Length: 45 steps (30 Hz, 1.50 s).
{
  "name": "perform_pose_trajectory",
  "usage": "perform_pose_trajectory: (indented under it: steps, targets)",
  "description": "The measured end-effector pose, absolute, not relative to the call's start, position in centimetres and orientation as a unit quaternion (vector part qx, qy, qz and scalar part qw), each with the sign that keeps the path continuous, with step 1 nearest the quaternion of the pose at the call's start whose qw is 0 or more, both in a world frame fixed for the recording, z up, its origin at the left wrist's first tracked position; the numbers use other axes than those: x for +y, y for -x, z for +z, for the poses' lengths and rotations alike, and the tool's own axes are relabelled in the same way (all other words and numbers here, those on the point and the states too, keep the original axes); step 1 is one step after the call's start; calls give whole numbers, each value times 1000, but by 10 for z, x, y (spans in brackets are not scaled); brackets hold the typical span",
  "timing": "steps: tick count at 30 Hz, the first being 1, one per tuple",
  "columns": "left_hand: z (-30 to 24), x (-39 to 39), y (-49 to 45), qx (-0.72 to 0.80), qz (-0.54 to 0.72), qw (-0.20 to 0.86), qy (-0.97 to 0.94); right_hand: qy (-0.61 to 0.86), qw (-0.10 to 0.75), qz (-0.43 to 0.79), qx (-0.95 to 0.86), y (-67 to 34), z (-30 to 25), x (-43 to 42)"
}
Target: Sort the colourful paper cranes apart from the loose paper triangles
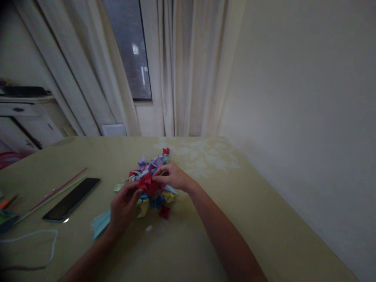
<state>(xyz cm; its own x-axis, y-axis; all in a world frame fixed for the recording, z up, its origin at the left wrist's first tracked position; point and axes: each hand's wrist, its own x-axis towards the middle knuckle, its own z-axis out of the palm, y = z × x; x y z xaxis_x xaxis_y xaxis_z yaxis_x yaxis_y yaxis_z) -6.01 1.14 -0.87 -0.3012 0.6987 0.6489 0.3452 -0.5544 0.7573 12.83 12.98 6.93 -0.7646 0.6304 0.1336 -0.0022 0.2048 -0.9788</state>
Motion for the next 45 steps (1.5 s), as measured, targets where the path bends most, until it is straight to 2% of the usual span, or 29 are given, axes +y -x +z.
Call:
perform_pose_trajectory:
  steps: [21,26,33,40,45]
  targets:
    - [-8,10,58,469,656,196,-558,187,241,594,-745,-130,70,130]
    - [-7,9,55,457,643,252,-561,181,238,586,-753,-130,68,132]
    - [-2,7,55,446,641,281,-558,200,267,639,-694,-129,64,132]
    - [2,10,52,405,668,322,-535,194,287,624,-701,-127,64,133]
    - [4,10,52,394,665,354,-526,193,268,632,-701,-128,63,134]
